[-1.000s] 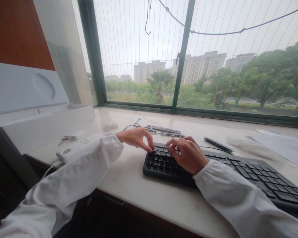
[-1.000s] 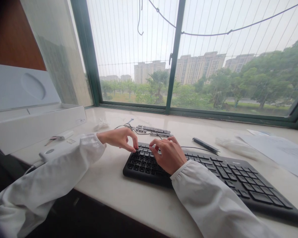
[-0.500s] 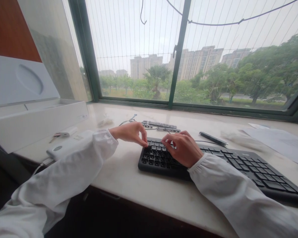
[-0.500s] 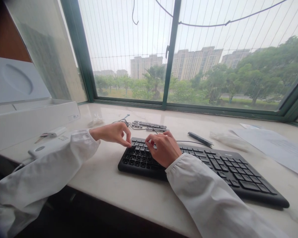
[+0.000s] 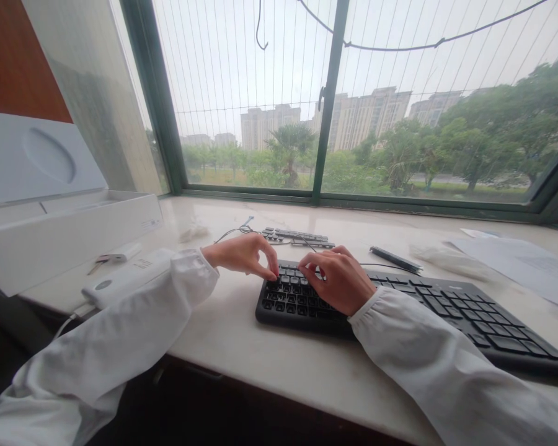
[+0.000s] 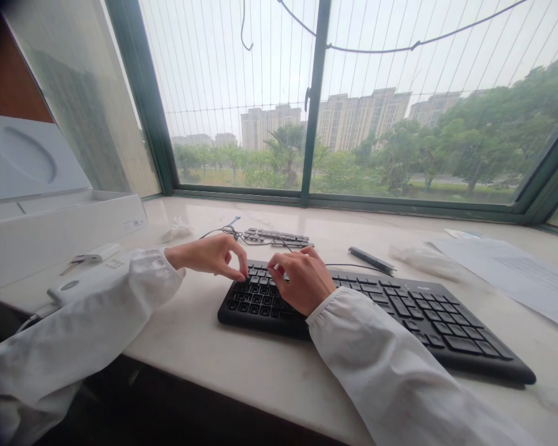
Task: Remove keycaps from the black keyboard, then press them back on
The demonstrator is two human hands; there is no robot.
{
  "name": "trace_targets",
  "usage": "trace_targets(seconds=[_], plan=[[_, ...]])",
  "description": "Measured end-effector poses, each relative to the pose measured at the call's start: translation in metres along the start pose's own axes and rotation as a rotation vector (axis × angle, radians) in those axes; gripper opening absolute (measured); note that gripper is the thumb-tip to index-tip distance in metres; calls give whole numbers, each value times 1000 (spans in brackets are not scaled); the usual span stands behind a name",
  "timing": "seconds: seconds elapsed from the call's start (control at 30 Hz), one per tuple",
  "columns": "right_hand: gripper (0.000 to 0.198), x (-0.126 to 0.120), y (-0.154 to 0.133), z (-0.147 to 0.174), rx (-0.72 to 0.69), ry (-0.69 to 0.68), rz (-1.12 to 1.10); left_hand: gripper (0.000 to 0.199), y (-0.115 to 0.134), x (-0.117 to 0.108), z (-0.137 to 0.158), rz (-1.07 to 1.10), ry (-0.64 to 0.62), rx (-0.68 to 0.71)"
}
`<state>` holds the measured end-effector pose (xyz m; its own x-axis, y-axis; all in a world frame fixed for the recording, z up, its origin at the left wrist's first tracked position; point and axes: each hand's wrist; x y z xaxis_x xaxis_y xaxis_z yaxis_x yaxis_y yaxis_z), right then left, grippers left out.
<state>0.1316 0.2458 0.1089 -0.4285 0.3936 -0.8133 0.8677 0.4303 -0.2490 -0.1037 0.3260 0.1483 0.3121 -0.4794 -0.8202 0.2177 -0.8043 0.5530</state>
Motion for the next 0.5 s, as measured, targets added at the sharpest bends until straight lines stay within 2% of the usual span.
trace_targets(seconds=[0.37,0.5], plan=[[14,-1,-1,0,-6,1,-3,38,-1,-1,0,21,-19,-98],[15,0,-1,0,-11,2,-2,32,-2,1,-1,-32,6,-39]])
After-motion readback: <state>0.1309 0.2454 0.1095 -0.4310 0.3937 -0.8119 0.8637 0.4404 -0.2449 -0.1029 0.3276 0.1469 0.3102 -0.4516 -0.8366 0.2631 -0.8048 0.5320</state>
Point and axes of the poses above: each hand's wrist, its own z-axis away from the middle knuckle, its own x-axis out of the palm, y = z × x, and after that the axes turned 9 degrees about x, right-handed
